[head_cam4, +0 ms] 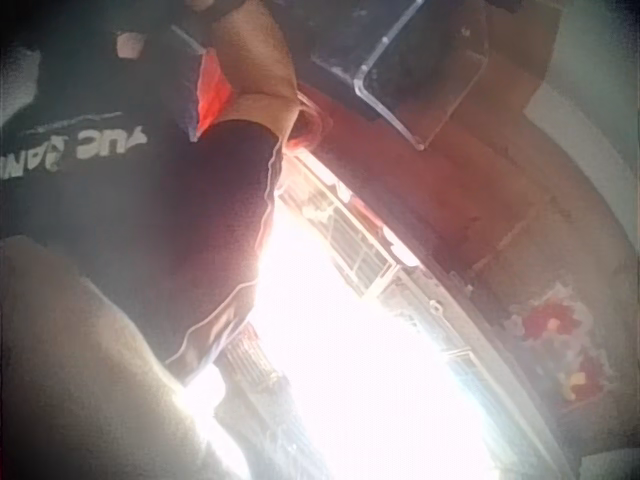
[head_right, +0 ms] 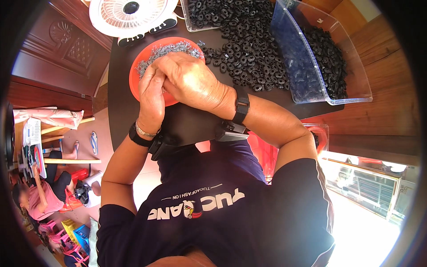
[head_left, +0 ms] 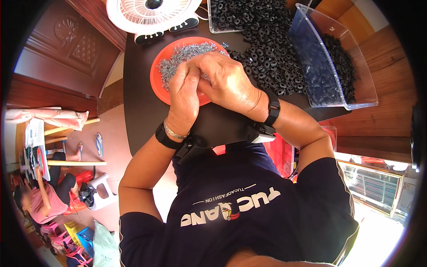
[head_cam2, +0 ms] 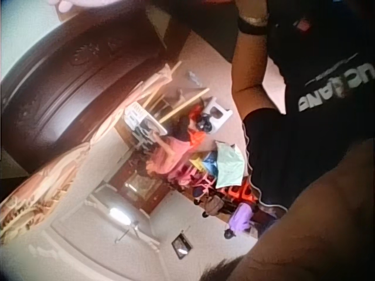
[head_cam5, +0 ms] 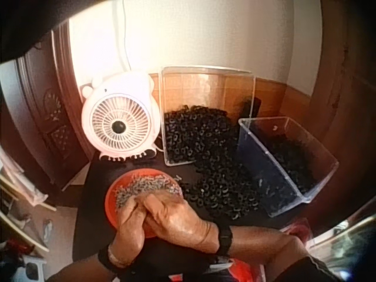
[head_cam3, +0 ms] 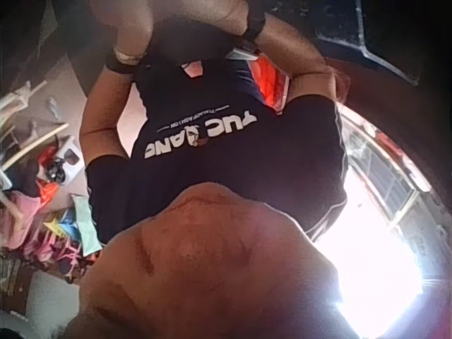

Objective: Manually assembling small black plastic components by inserting metal pins.

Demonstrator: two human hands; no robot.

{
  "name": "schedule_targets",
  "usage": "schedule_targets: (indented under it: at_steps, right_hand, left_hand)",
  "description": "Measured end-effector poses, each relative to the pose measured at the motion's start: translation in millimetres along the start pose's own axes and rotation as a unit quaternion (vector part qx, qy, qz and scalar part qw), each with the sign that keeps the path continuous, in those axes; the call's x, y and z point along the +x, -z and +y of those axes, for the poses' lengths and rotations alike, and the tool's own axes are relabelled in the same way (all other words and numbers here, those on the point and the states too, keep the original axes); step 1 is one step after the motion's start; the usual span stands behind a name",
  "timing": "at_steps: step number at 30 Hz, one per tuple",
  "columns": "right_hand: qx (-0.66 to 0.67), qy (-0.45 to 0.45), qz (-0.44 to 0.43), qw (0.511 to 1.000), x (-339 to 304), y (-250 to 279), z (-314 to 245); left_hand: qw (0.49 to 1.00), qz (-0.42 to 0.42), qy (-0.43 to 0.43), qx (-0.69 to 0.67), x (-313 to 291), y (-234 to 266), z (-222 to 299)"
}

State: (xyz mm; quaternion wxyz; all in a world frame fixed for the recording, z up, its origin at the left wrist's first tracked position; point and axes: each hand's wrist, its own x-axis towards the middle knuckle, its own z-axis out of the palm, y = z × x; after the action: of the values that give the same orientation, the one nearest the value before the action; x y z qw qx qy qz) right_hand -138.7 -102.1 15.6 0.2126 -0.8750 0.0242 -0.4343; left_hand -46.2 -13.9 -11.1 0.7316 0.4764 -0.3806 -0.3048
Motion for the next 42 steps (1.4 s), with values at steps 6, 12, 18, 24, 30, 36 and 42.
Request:
schedule_targets:
  at_steps: [6, 12, 18, 24, 30, 36, 42]
  right_hand:
    - [-0.036, 0.045, -0.018, 0.998, 1.6, 0.2, 0.0]
    - [0.042, -0.094, -0.060, 0.993, 0.9, 0.3, -1.1]
    - [-0.061, 0.008, -0.050, 0.997, 3.2, 7.0, 6.0]
    - [-0.119, 0.029, -0.042, 0.992, 2.1, 12.0, 6.2]
    - [-0.122, 0.039, -0.051, 0.990, -3.9, -1.0, 10.1]
    - [-0.167, 0.033, -0.075, 0.983, 4.8, 21.5, -16.1]
    - [-0.237, 0.031, -0.082, 0.968, 14.4, 29.4, -43.5]
  left_hand:
    - [0.999, -0.012, -0.003, -0.045, -1.9, 3.5, 7.0]
    - [1.000, 0.001, -0.007, -0.028, -0.8, 5.6, 5.8]
    - [0.999, -0.007, 0.036, -0.030, 0.7, 5.1, 10.5]
    - [0.995, -0.082, 0.057, -0.016, 3.6, 9.2, 9.5]
    - [0.996, -0.018, 0.083, -0.021, 1.7, 14.8, 3.1]
    - [0.998, -0.034, 0.028, -0.044, -0.9, 8.4, 6.8]
    - [0.993, -0.061, -0.019, -0.101, -4.8, 8.8, 12.4]
